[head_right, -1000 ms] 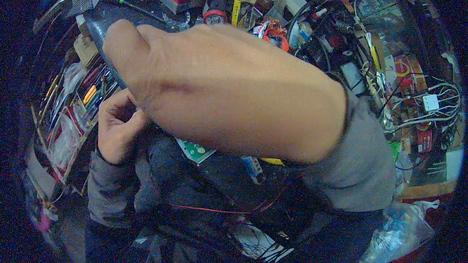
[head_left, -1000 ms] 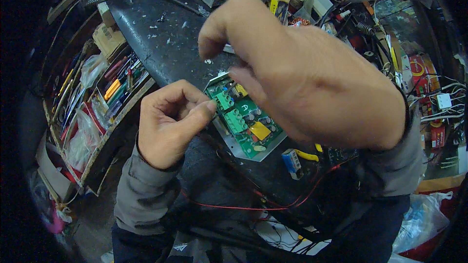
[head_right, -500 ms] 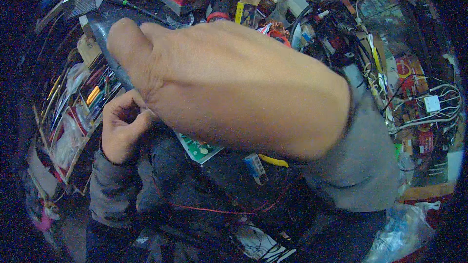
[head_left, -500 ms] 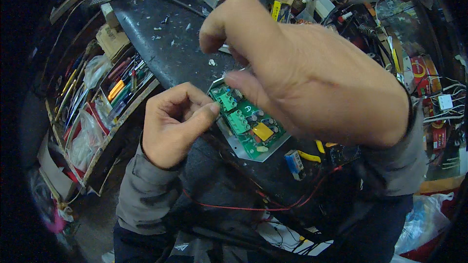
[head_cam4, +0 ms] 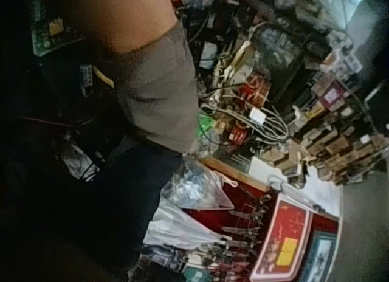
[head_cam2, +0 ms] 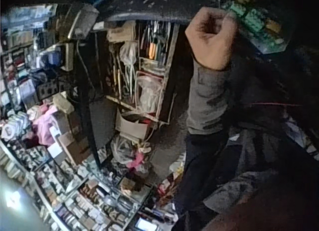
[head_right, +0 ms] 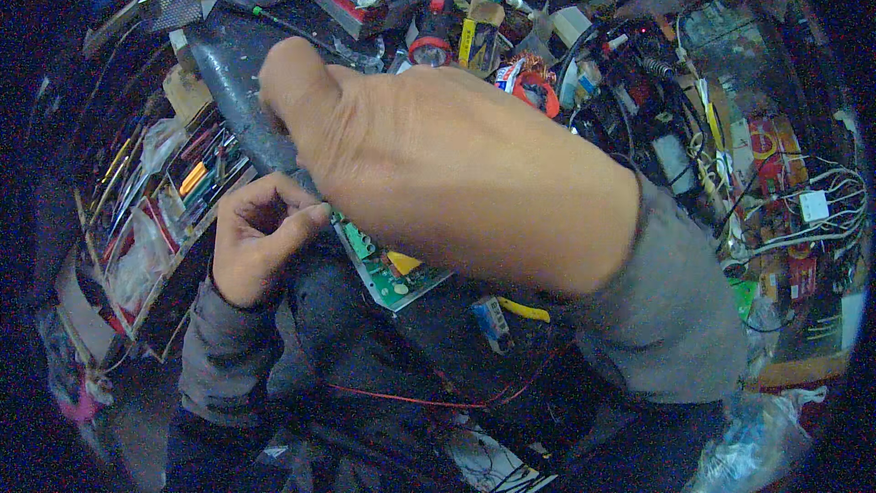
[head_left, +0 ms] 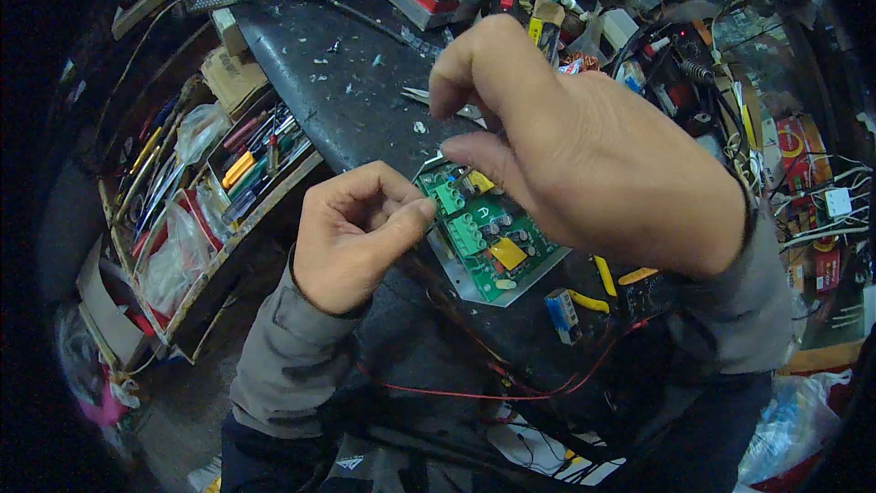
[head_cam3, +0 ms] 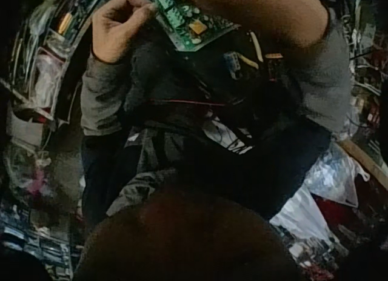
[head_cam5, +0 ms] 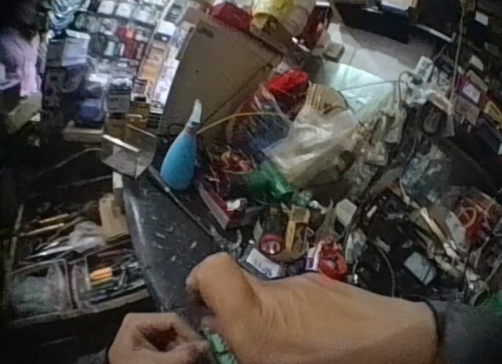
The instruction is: The person disassembles a metal electronics enclosure, removes the circuit board, and uses a soldering iron to rework connections on the board. They handle wires, a soldering iron, and the circuit board throughout the process.
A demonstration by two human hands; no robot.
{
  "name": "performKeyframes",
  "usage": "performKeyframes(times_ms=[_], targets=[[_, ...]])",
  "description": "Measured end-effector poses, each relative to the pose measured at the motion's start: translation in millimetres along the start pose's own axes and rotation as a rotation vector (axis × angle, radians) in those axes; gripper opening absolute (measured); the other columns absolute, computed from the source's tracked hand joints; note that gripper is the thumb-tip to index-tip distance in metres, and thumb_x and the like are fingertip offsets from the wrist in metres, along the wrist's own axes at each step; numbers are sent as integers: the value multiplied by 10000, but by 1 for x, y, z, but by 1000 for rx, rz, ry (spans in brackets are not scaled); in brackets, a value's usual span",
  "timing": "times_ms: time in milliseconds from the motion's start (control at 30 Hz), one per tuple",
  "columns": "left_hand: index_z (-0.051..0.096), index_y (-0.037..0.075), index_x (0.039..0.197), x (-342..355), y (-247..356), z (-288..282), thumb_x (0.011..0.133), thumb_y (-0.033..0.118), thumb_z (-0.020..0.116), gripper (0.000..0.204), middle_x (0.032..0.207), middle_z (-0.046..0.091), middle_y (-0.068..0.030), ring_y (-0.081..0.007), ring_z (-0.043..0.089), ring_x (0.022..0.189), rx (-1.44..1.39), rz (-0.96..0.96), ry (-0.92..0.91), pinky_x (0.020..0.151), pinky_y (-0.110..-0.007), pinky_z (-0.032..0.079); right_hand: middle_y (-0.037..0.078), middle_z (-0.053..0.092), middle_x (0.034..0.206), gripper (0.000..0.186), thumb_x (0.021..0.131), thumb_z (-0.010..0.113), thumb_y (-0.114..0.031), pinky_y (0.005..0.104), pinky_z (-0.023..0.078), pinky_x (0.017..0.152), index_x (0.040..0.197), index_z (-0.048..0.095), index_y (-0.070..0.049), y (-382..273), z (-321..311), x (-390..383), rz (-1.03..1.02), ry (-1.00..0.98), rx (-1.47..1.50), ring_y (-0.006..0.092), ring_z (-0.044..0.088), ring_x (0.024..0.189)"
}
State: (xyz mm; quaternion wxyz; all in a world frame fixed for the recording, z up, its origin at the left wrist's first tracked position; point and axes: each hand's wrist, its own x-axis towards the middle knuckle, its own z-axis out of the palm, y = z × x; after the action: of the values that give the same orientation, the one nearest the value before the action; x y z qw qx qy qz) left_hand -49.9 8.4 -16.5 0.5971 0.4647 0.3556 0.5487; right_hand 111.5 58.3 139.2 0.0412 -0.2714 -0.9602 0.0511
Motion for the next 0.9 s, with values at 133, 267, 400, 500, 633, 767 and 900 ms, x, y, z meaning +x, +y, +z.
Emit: performKeyframes(times_ms=[133, 267, 400, 500, 633, 767, 900], targets=[[656, -3, 841, -1, 1, -2, 872, 91, 685, 103, 690, 562, 70, 23, 420, 588, 38, -2, -10, 529, -166, 302, 106, 604, 764, 325, 844, 704, -48, 313, 494, 589, 1066, 468, -24, 3, 10, -1, -38, 171, 95, 256, 662, 695], [671, 3, 868, 0, -6, -1, 876, 106, 676, 104, 691, 574, 58, 8, 447, 597, 40, -3, -41, 532, -181, 335, 69, 634, 772, 236, 828, 735, -41, 255, 500, 605, 970, 549, -4, 9, 29, -11, 43, 313, 259, 150, 661, 696], [688, 24, 897, -2, -7, -5, 874, 151, 682, 129, 700, 590, 41, -13, 492, 633, 174, 91, -27, 559, -217, 413, 123, 640, 857, 99, 859, 648, -35, 334, 507, 686, 949, 645, 5, 0, 39, -11, 158, 524, 320, 257, 636, 741], [695, 24, 909, -5, -4, -11, 895, 194, 694, 171, 724, 604, 37, -28, 496, 661, 91, -13, -99, 571, -236, 408, 150, 647, 962, 203, 898, 562, 0, 341, 494, 784, 1091, 621, 17, -10, 33, -14, 207, 470, 339, 267, 634, 865], [692, 33, 942, -7, -4, -7, 910, 215, 683, 185, 701, 585, 52, -11, 472, 651, 155, 41, -78, 555, -223, 390, 172, 610, 1156, 338, 950, 451, -13, 345, 471, 902, 1279, 491, 49, -18, 34, -20, 133, 442, 451, 270, 616, 1016], [655, 29, 1066, -14, -7, 0, 897, 243, 707, 277, 834, 613, -2, -33, 499, 668, 257, 142, 40, 567, -230, 410, 177, 606, 1218, 330, 970, 450, 0, 342, 473, 933, 1295, 471, 54, -20, 43, -29, 289, 487, 755, 232, 635, 1038], [454, 12, 1353, -26, -7, 2, 728, 366, 843, 816, 1299, 476, -190, -295, 504, 1149, 517, 413, 185, 974, -373, 411, 163, 638, 1185, 295, 947, 496, 20, 339, 484, 925, 1238, 542, 38, -21, 41, -27, 315, 496, 864, 204, 635, 1052]])
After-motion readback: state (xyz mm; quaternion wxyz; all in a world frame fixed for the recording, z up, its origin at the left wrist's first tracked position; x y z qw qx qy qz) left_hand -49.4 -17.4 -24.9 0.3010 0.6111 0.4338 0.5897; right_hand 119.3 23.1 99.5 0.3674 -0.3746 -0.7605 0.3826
